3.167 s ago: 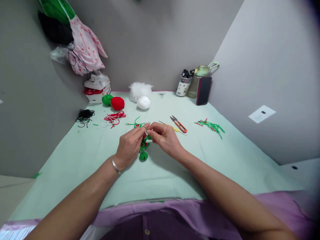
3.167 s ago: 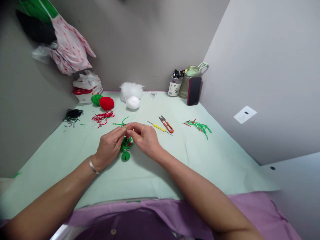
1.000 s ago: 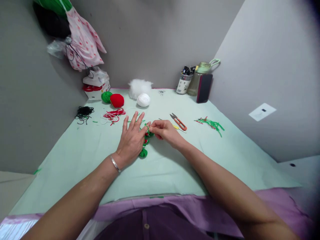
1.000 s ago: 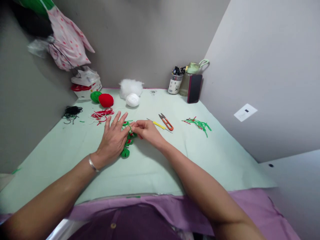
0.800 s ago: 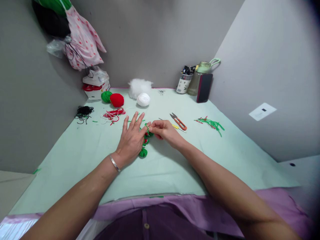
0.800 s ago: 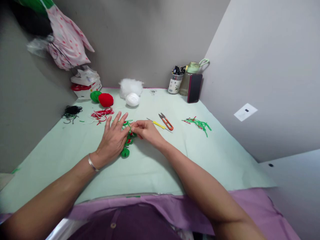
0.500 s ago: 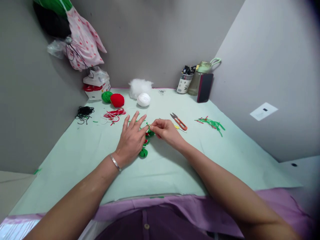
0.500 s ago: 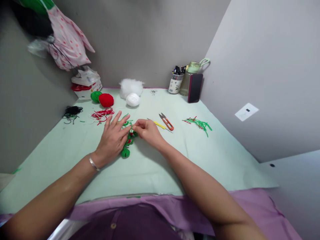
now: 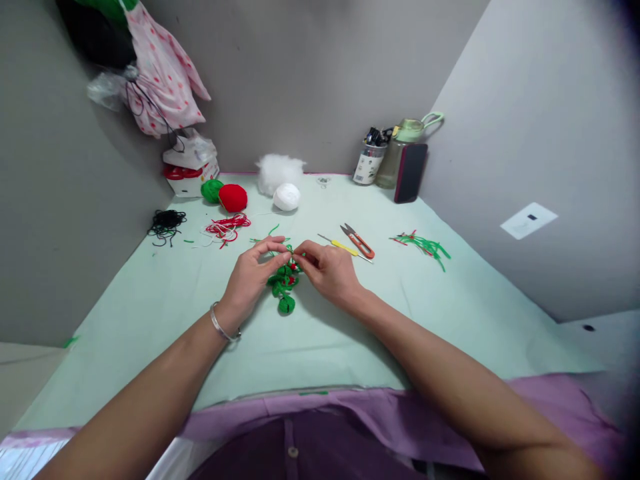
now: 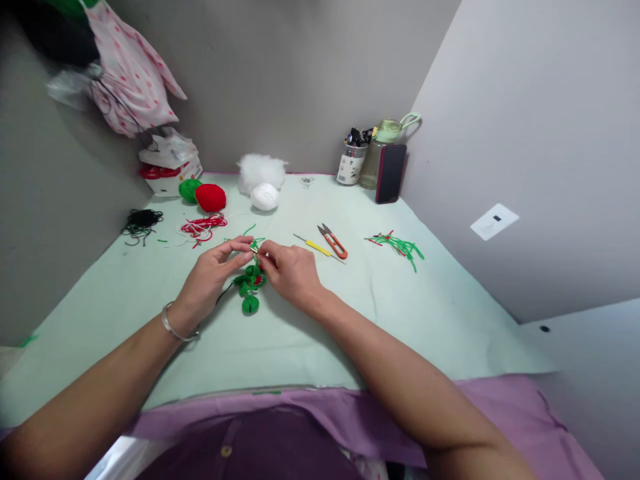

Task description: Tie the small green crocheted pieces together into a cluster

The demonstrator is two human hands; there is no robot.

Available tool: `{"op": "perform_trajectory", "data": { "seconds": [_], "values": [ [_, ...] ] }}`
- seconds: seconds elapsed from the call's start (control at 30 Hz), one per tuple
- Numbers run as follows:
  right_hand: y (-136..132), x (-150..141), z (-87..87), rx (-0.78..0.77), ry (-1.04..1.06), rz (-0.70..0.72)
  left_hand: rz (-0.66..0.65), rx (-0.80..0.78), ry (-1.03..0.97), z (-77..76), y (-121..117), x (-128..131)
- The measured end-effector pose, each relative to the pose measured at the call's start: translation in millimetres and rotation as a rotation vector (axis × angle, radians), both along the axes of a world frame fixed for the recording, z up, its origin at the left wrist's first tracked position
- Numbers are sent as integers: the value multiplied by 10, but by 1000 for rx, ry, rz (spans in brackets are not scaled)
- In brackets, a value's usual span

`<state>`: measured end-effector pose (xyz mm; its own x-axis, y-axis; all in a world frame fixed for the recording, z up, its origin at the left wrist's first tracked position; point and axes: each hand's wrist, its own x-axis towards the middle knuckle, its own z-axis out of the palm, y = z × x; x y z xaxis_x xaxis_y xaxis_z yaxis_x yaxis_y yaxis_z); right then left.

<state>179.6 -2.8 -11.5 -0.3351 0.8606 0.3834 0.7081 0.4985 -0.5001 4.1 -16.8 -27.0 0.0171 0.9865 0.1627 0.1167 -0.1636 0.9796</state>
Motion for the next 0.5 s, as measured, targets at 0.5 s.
{"op": "perform_trajectory", "data": {
  "seconds": [0.5],
  "values": [
    [15, -20, -49, 257, -286, -21, 9, -144, -216, 78, -13, 56]
  ]
}}
